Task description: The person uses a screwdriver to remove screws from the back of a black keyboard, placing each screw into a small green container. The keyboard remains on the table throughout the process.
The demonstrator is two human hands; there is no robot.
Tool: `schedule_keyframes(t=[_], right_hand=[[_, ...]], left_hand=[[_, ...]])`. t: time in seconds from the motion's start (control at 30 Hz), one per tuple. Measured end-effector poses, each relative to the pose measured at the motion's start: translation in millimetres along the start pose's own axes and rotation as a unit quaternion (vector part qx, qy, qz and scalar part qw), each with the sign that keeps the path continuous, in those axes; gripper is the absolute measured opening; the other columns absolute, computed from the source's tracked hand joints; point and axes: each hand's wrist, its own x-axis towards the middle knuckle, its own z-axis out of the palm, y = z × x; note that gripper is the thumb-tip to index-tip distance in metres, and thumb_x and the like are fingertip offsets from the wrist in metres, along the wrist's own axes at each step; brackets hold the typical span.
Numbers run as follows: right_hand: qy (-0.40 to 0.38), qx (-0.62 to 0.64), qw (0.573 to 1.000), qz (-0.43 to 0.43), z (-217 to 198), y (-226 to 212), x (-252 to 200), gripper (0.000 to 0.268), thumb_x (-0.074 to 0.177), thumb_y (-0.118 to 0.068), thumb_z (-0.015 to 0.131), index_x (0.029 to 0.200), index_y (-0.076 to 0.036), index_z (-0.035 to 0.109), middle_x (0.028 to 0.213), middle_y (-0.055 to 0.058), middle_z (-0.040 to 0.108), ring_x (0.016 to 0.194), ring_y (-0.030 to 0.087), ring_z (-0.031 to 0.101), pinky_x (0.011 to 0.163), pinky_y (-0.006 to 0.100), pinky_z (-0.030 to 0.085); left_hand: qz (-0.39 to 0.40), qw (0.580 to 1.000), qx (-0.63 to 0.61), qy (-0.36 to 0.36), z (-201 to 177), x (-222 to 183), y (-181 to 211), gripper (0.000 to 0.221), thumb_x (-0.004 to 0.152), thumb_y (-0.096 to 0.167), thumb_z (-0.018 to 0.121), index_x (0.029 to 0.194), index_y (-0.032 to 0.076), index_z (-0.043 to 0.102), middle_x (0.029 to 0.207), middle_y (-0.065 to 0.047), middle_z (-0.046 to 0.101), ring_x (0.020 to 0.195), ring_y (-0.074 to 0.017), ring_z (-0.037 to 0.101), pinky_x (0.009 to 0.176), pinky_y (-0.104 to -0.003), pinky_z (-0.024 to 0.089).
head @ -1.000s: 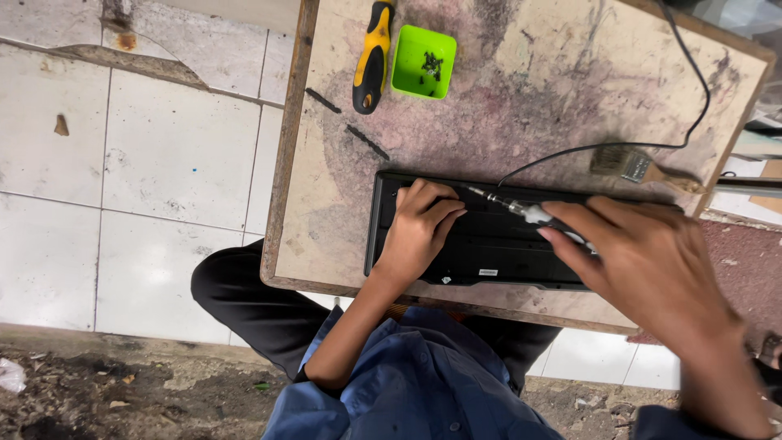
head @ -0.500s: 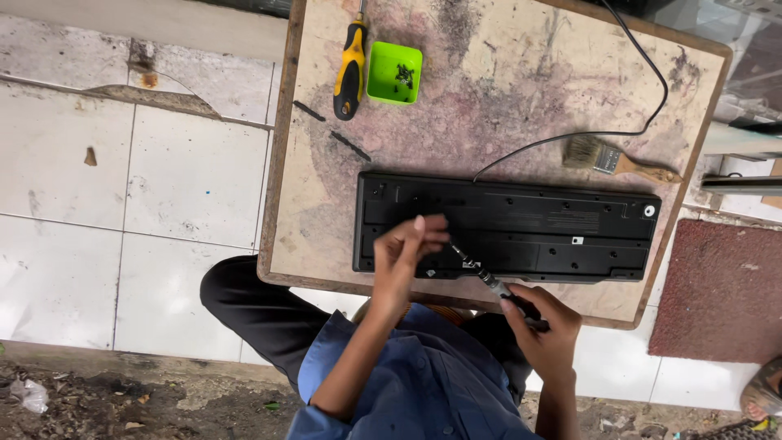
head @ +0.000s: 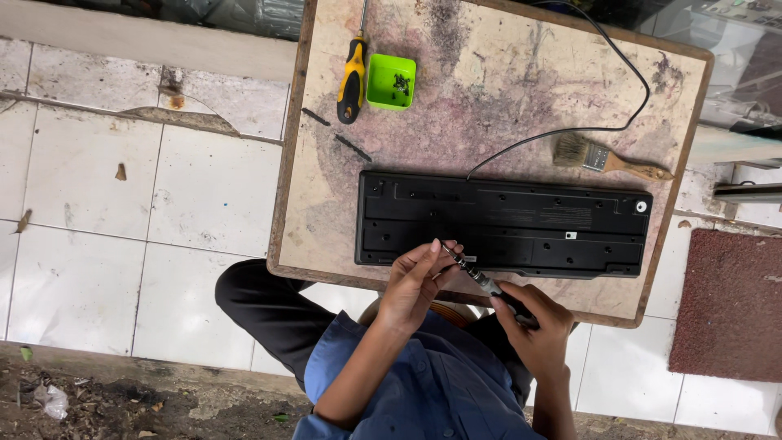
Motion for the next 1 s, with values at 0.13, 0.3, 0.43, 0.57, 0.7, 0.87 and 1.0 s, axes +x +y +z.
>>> schedule_keyframes(t=[0.13, 0.3, 0.43, 0.57, 0.7, 0.87, 1.0], right_hand=[[-0.004, -0.008, 1.000, -0.021, 0, -1, 1, 0.016, 0.075, -0.007, 0.067, 0.089, -0.002, 0.063, 0.074, 0.007, 0.065, 0.063, 0.014, 0.063, 0.050, 0.020, 0.047], [0.015, -0.026, 0.998, -0.051, 1, -3, -2, 0.016, 0.074, -0.005, 0.068, 0.089, -0.002, 0.064, 0.072, 0.008, 0.065, 0.062, 0.015, 0.063, 0.047, 0.020, 0.046], [0.019, -0.044, 0.997, -0.061, 1, -6, -3, 0.016, 0.074, -0.006, 0.069, 0.089, -0.002, 0.064, 0.070, 0.007, 0.064, 0.060, 0.015, 0.062, 0.046, 0.021, 0.045], [0.026, -0.050, 0.996, -0.073, 2, -10, -3, 0.018, 0.073, -0.005, 0.071, 0.089, -0.003, 0.064, 0.069, 0.007, 0.063, 0.057, 0.014, 0.059, 0.046, 0.022, 0.045], [0.067, -0.095, 0.984, -0.134, 9, -10, -9, 0.026, 0.070, -0.005, 0.077, 0.093, -0.004, 0.065, 0.068, 0.006, 0.061, 0.058, 0.012, 0.054, 0.050, 0.023, 0.044], [0.052, -0.042, 0.995, -0.070, 16, -13, -17, 0.021, 0.073, -0.007, 0.071, 0.091, -0.001, 0.064, 0.071, 0.007, 0.064, 0.057, 0.013, 0.059, 0.048, 0.021, 0.046], [0.002, 0.055, 0.996, 0.068, 18, -13, -22, 0.019, 0.079, -0.013, 0.060, 0.093, -0.001, 0.063, 0.077, 0.008, 0.068, 0.059, 0.013, 0.067, 0.048, 0.016, 0.050]], left_hand=[[-0.003, 1.000, 0.006, 0.022, 0, 0, -3, 0.021, 0.082, 0.021, 0.059, 0.092, 0.004, 0.064, 0.098, -0.014, 0.065, 0.090, -0.0152, 0.062, 0.075, -0.023, 0.051], [0.076, 0.996, 0.039, 0.029, 7, -8, -2, 0.022, 0.081, 0.022, 0.060, 0.088, 0.002, 0.066, 0.093, -0.015, 0.066, 0.091, -0.0203, 0.063, 0.076, -0.029, 0.054], [0.131, 0.989, 0.066, 0.025, 5, -5, -2, 0.019, 0.080, 0.019, 0.061, 0.085, 0.001, 0.067, 0.088, -0.015, 0.067, 0.086, -0.0212, 0.064, 0.074, -0.029, 0.055], [0.197, 0.974, 0.107, 0.024, 3, -4, -3, 0.016, 0.080, 0.017, 0.061, 0.082, 0.002, 0.068, 0.085, -0.014, 0.067, 0.084, -0.0220, 0.065, 0.071, -0.031, 0.057], [0.206, 0.971, 0.109, 0.050, 2, -2, -4, 0.017, 0.079, 0.017, 0.062, 0.081, 0.000, 0.067, 0.082, -0.015, 0.067, 0.080, -0.0231, 0.066, 0.072, -0.032, 0.057], [0.224, 0.964, 0.141, 0.034, 4, -5, 0, 0.017, 0.080, 0.018, 0.062, 0.080, 0.002, 0.067, 0.082, -0.013, 0.067, 0.080, -0.0209, 0.066, 0.068, -0.029, 0.057], [0.260, 0.948, 0.186, -0.001, 5, -6, 4, 0.017, 0.080, 0.018, 0.062, 0.081, 0.002, 0.067, 0.081, -0.011, 0.067, 0.080, -0.0196, 0.066, 0.070, -0.027, 0.056]])
